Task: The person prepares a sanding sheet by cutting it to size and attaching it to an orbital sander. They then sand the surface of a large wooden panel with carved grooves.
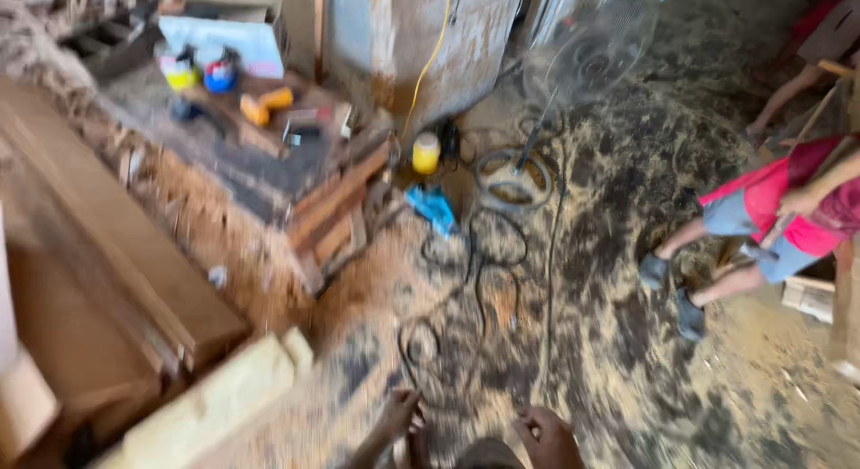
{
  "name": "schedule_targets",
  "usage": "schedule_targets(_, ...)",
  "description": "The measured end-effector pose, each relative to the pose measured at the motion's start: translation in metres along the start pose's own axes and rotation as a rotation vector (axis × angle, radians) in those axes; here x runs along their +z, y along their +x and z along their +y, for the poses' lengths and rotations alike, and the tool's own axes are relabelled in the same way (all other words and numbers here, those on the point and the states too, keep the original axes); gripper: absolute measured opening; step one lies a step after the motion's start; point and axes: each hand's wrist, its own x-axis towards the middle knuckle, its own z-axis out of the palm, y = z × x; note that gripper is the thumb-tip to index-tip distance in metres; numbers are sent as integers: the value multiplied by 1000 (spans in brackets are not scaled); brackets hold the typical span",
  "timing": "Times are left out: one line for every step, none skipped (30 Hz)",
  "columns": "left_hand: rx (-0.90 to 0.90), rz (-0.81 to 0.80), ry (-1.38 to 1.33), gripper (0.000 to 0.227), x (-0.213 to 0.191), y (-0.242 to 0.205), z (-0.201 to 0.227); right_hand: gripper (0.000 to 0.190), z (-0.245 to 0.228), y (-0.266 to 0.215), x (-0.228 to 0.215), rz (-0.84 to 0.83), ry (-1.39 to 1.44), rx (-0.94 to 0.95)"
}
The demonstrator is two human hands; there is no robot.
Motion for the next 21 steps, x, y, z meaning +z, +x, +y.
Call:
schedule_targets(31, -7, 44, 40, -9, 30, 41, 25, -14, 47, -10, -3, -7, -16)
schedule_targets(80, -18, 125, 36, -17, 55, 75, 24, -27, 95, -22, -11, -15, -35)
schedule_targets(143, 13, 138, 37, -18, 74, 101, 22, -35, 130, -35, -32, -27, -37)
schedule_targets(205, 44, 151, 37, -21, 100, 127, 21, -41, 164, -47, -57, -40, -35)
schedule_targets(245, 72, 163, 39, -23, 119, 149, 20, -45, 195, -55, -72, -47, -37)
schedule_targets(212, 102, 146, 36, -26, 143, 162, 18, -49, 226, -61, -82, -46, -47)
schedule_targets(181, 131, 120, 35, -26, 172, 175, 17, -54, 262, -71, -91, -52, -69)
schedule_targets(152, 151, 98, 33, -27, 203, 182, 16, -59, 291, -78, -98, -47, -94)
schedule_targets(129, 175, 76, 32, -28, 232, 191, 15, -67, 322, -84, -105, -39, -133)
schedule_targets(107, 201, 56, 30, -30, 263, 197, 14, -76, 349, -91, -113, -29, -171)
schedule_targets(82, 225, 31, 29, -29, 292, 201, 13, -85, 371, -99, -95, 1, -253)
schedule_targets(60, 245, 10, 28, -28, 321, 204, 12, -95, 390, -110, -69, 32, -344)
schedule_targets(42, 267, -9, 27, -28, 347, 207, 11, -109, 407, -126, -34, 52, -435)
schedule_targets(34, 292, -29, 26, -28, 376, 212, 10, -129, 431, -144, -3, 50, -449)
schedule_targets(24, 303, -48, 25, -28, 400, 211, 11, -148, 449, -163, 23, 53, -449)
schedule_targets(17, 313, -65, 24, -30, 424, 210, 14, -170, 472, -188, -4, 15, -470)
schedule_targets(9, 323, -75, 24, -34, 443, 209, 18, -196, 496, -213, -19, -26, -499)
schedule_targets(1, 336, -83, 24, -40, 459, 208, 16, -222, 512, -233, 20, 19, -545)
schedule_targets(16, 347, -102, 24, -43, 486, 216, 19, -250, 537, -260, 68, 48, -608)
schedule_targets(34, 358, -120, 24, -46, 512, 226, 21, -280, 562, -284, 45, 65, -547)
schedule_targets(48, 371, -135, 25, -49, 527, 233, 24, -307, 578, -301, 15, 85, -478)
